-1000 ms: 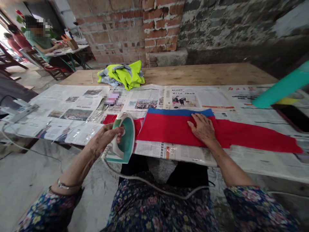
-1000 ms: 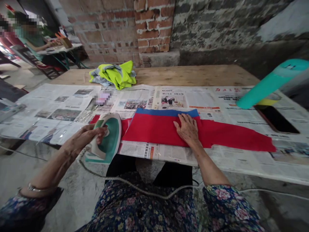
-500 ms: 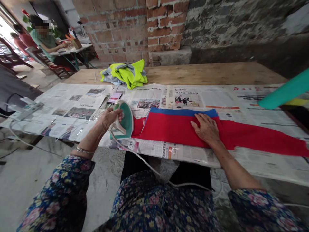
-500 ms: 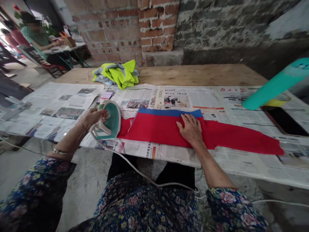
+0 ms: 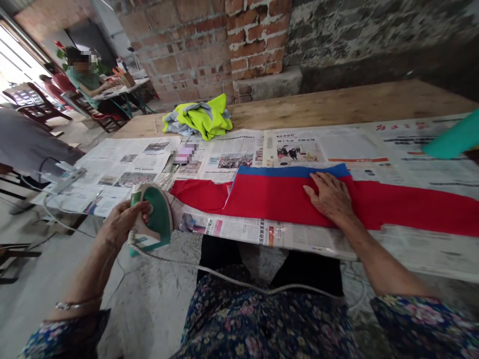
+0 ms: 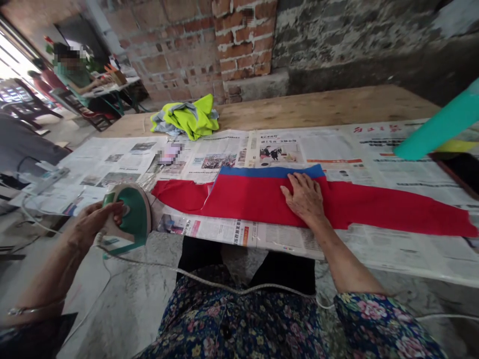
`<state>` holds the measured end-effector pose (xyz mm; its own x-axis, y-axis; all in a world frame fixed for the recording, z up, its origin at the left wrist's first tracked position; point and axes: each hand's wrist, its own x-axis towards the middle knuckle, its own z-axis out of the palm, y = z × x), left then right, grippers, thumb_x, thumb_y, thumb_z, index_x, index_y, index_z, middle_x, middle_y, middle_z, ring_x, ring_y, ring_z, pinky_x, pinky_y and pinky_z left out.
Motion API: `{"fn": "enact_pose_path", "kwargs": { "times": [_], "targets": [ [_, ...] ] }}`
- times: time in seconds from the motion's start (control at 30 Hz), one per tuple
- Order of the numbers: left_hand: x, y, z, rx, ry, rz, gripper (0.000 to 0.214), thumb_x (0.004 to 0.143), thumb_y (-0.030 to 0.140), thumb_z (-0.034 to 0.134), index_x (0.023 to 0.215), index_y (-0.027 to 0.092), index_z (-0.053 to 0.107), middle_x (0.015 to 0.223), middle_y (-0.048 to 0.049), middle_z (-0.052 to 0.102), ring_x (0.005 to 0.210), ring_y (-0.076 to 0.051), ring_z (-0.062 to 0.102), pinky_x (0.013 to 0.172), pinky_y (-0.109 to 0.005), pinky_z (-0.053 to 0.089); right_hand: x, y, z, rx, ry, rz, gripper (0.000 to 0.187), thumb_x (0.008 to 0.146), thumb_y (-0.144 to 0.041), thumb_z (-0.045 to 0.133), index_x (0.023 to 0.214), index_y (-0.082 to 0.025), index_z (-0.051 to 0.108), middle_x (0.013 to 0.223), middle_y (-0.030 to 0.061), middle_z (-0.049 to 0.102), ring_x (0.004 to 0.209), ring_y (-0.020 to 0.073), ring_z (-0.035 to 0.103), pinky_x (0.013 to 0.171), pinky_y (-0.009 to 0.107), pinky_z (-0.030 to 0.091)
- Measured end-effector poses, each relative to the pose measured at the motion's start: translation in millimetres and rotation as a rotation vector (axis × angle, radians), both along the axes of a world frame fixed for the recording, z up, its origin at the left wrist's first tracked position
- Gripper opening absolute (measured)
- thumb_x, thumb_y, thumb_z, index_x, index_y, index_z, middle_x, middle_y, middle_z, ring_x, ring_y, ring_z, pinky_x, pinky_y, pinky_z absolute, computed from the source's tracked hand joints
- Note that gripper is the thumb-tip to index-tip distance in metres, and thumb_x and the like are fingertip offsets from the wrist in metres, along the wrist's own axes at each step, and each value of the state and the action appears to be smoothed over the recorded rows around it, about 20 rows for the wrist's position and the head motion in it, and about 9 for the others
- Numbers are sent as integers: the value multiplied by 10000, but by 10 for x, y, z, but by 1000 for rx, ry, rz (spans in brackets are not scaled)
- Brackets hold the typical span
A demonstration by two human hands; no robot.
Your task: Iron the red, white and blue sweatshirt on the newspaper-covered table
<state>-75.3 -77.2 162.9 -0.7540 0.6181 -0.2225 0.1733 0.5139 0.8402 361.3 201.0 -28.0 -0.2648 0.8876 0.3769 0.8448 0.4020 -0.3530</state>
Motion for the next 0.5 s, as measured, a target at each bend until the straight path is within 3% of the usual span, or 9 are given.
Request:
{"fn": "enact_pose_path", "kwargs": {
  "times": [0.1,0.23,0.37,0.5],
  "targets": [
    [143,54,82,71,-64,18,346,762,374,850,646,196,577,520,61,570,548,-84,498,552,-182,416,9,-6,11,6,-24,-4,604,1081,-411,458,1559,-162,729,1606,213,701,1537,447,578,1287,694,440],
    [352,396,129,122,-199,-27,248,701,282,888,754,189,665,555,78,569,509,-75,489,517,-193,399,23,0,3,22,-34,-8,585,1086,-425,471,1565,-211,731,1596,183,715,1532,427,592,1280,667,455],
    [428,748,-12,107,-243,-83,342,631,285,938,679,208,608,547,74,534,461,-87,475,481,-227,395,16,1,5,27,-18,-6,581,1070,-407,477,1545,-205,745,1583,181,729,1523,424,603,1278,673,455],
    [317,804,-118,32,-174,-129,409,683,326,961,650,214,569,541,63,549,478,-91,486,493,-221,405,-1,-10,36,-1,-26,-9,587,1071,-407,468,1532,-176,747,1597,194,715,1535,423,591,1289,667,444]
  ]
}}
